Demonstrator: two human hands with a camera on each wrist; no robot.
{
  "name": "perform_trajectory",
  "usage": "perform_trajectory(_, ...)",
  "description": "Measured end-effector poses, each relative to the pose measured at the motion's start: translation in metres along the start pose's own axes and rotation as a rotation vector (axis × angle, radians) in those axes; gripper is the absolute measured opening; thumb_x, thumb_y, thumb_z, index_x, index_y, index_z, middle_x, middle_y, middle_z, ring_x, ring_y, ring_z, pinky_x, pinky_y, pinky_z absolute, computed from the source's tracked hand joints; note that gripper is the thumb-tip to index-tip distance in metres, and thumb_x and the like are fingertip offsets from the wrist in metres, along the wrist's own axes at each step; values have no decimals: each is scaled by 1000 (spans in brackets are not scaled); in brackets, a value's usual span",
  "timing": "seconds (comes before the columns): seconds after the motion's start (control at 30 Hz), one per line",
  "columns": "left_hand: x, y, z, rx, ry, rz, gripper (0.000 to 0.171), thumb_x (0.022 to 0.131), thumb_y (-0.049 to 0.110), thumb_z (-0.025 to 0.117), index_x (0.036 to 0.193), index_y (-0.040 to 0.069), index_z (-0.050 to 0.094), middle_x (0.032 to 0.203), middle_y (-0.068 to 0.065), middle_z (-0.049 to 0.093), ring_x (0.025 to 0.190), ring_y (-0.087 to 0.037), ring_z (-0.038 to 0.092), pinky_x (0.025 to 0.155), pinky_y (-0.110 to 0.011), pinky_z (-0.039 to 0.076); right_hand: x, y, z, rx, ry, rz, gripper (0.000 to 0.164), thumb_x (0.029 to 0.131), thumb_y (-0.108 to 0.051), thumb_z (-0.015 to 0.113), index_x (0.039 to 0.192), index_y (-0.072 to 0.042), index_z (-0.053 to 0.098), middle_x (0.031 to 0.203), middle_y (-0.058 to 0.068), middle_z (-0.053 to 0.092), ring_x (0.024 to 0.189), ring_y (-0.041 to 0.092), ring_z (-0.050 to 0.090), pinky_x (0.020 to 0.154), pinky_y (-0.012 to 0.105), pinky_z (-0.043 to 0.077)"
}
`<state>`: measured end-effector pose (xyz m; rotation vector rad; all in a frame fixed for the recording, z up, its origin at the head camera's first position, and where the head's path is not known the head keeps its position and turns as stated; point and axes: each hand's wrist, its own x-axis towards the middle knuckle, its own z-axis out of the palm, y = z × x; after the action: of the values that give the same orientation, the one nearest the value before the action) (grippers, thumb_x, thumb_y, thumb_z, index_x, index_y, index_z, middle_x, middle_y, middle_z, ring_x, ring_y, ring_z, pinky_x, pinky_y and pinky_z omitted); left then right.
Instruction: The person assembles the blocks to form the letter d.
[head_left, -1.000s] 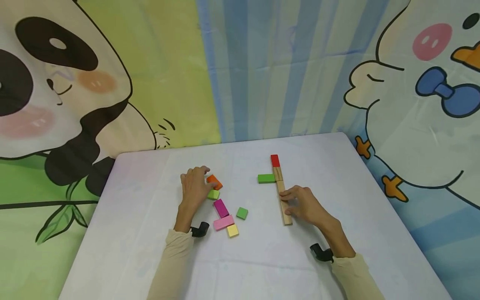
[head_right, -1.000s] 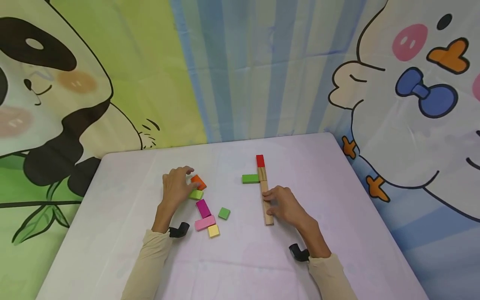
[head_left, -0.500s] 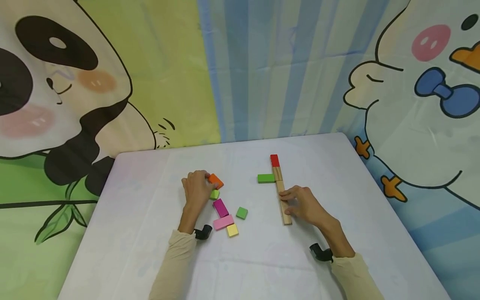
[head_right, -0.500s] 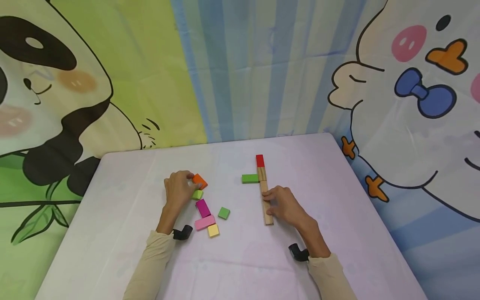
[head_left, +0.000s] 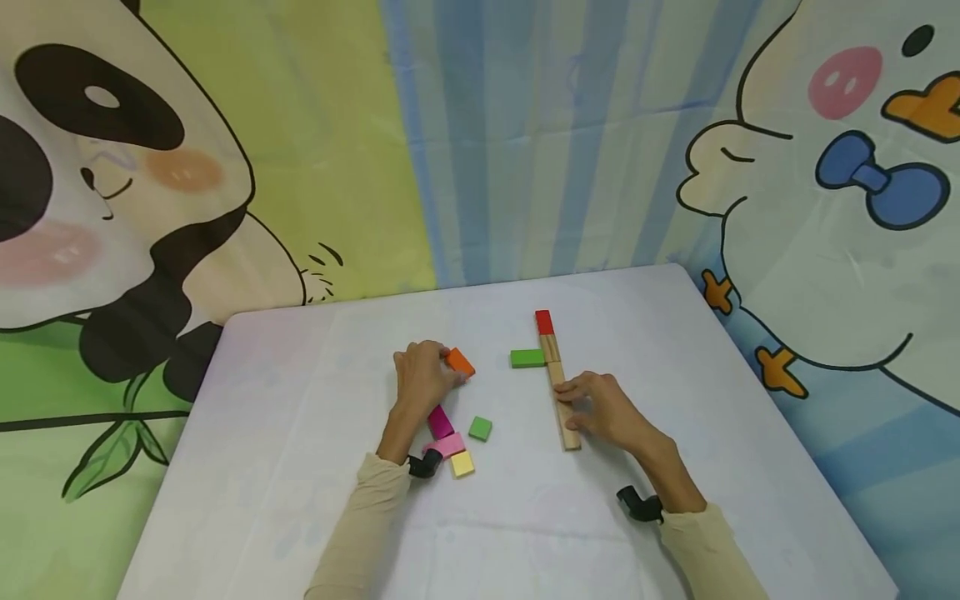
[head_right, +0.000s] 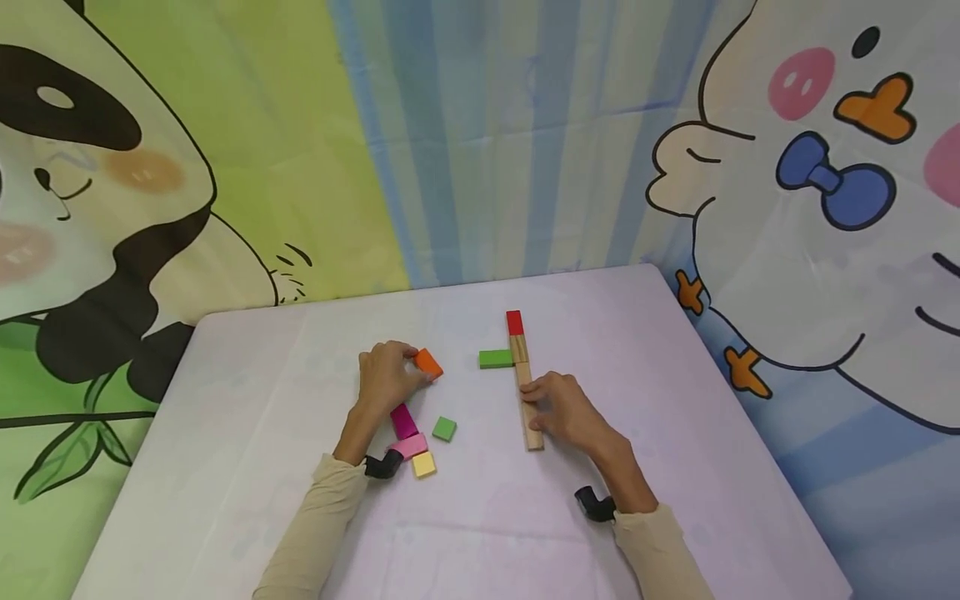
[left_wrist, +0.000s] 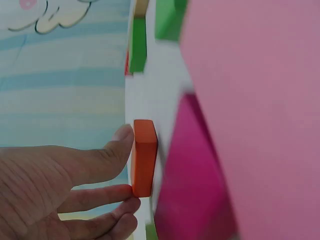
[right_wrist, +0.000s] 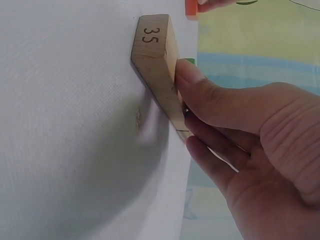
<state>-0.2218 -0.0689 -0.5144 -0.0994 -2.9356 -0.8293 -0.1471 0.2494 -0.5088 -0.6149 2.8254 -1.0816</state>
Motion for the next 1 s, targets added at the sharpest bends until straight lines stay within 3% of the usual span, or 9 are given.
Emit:
perform_trajectory(0.23,-8,28,17,64,-1,96,52,74,29,104,112,1,81,103,-13,80,95,-32,66,92,-49,41,6,0,3,6,-1,-2,49,77,5,94,124,5,79,135,16,77,129,43,70,110,61,54)
perform_trajectory(0.37,-18,42,24,105,-72,176,48,74,34,103,104,3,81,91,-7,76,87,-25,61,90,-45,39,5,-1,3,5,-12,18,49,77,4,94,124,4,79,136,15,77,131,42,69,112,60,54)
perform_trajectory(0.53,-37,52,19,181,-131,284,45,73,40,103,88,6,77,72,-1,64,76,-20,51,89,-46,37,4,-2,4,2,-12,21,49,77,4,94,124,4,79,136,15,77,131,41,70,112,60,53)
perform_trajectory(0.77,-75,35,4,204,-173,355,49,71,41,104,98,8,81,85,-1,74,84,-20,59,95,-48,40,3,-2,2,-6,-6,12,50,76,5,95,124,5,79,135,16,77,129,42,70,111,59,55)
perform_trajectory(1.0,-90,1,-24,211,-201,331,53,66,35,107,102,7,81,94,-2,79,90,-21,64,90,-44,38,1,0,-1,-9,-1,-7,48,77,6,94,122,7,79,134,19,77,128,44,70,109,61,55)
